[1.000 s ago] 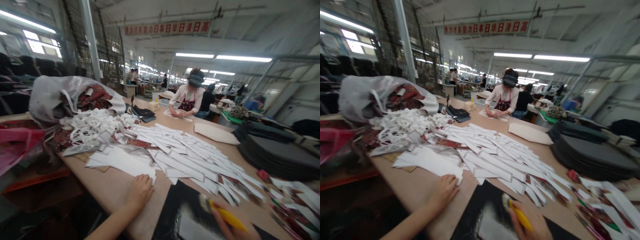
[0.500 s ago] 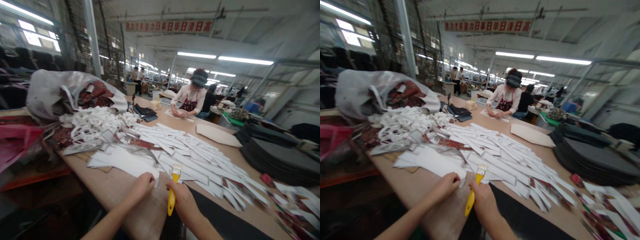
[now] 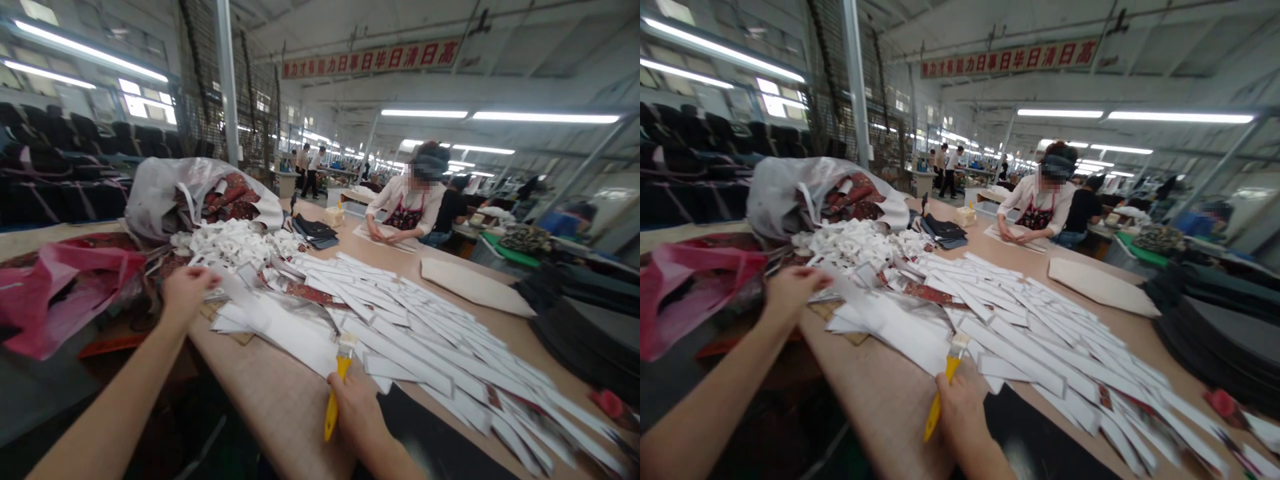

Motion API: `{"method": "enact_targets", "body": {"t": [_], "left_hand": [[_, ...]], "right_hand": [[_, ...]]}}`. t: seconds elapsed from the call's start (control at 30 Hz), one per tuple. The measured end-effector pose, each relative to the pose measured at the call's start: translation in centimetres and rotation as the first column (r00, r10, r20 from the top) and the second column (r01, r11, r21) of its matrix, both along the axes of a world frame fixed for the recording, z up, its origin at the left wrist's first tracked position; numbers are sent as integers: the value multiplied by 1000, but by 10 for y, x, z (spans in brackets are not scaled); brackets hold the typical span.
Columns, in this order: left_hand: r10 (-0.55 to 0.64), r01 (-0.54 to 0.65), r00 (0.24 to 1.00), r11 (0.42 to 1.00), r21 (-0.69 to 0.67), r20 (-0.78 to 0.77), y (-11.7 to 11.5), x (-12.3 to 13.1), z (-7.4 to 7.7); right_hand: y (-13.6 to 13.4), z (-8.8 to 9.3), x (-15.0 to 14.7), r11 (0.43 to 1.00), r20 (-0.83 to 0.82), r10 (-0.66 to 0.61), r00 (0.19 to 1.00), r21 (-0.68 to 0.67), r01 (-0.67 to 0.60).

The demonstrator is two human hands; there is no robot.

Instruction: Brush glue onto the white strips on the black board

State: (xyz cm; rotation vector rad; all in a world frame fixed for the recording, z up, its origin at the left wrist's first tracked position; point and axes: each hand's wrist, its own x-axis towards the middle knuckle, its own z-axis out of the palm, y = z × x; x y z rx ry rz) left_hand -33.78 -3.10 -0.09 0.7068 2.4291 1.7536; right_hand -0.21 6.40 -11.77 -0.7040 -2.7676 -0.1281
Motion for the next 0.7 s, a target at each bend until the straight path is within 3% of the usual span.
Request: {"method": "enact_targets", "body": {"t": [0.03, 0.07, 0.13, 0.17, 0.23, 0.27, 0.33, 0.43, 0.53, 0.6, 0.63, 0.7], "left_hand": [[145, -140, 987, 988, 67, -72, -17, -21, 18], [354, -301, 912, 921, 249, -209, -32, -33, 34], [513, -347, 763, 838, 421, -392, -52, -33, 54], [517, -320, 704, 843, 433, -487, -55, -20, 58], [362, -214, 655, 931, 297, -663, -50, 25, 55], [216, -103, 638, 975, 196, -739, -43, 53, 51], [-54, 181, 569, 982, 60, -821, -28, 115, 40], [-300, 506, 525, 863, 8, -796, -11, 200, 37], [-532, 785, 494, 613, 90, -688, -6, 261, 54], [-622, 853, 499, 476, 216, -603, -4, 287, 68], [-652, 845, 532, 449, 290, -540, -3, 295, 74], [-704, 771, 620, 468, 431, -346, 5, 303, 81]], "right_hand": [[-1, 1, -1, 1000, 12, -2, 1000, -8, 2], [-2, 3, -2, 1000, 21, -10, 1000, -21, 11], [-4, 6, -3, 997, 28, -38, 999, -64, 39], [-4, 8, -4, 994, 21, -52, 998, -99, 53], [-3, 14, -2, 972, -50, -92, 995, -222, 78], [-3, 18, 0, 947, -125, -116, 985, -312, 71], [-5, 33, 6, 872, -352, -177, 919, -489, -19], [-14, 68, 22, 787, -702, -259, 664, -552, -277], [-25, 102, 47, 763, -833, -278, 478, -494, -417], [-26, 113, 72, 791, -839, -291, 460, -481, -378], [-25, 113, 87, 825, -834, -293, 467, -468, -317], [-20, 105, 127, 891, -806, -299, 511, -427, -152]]}}
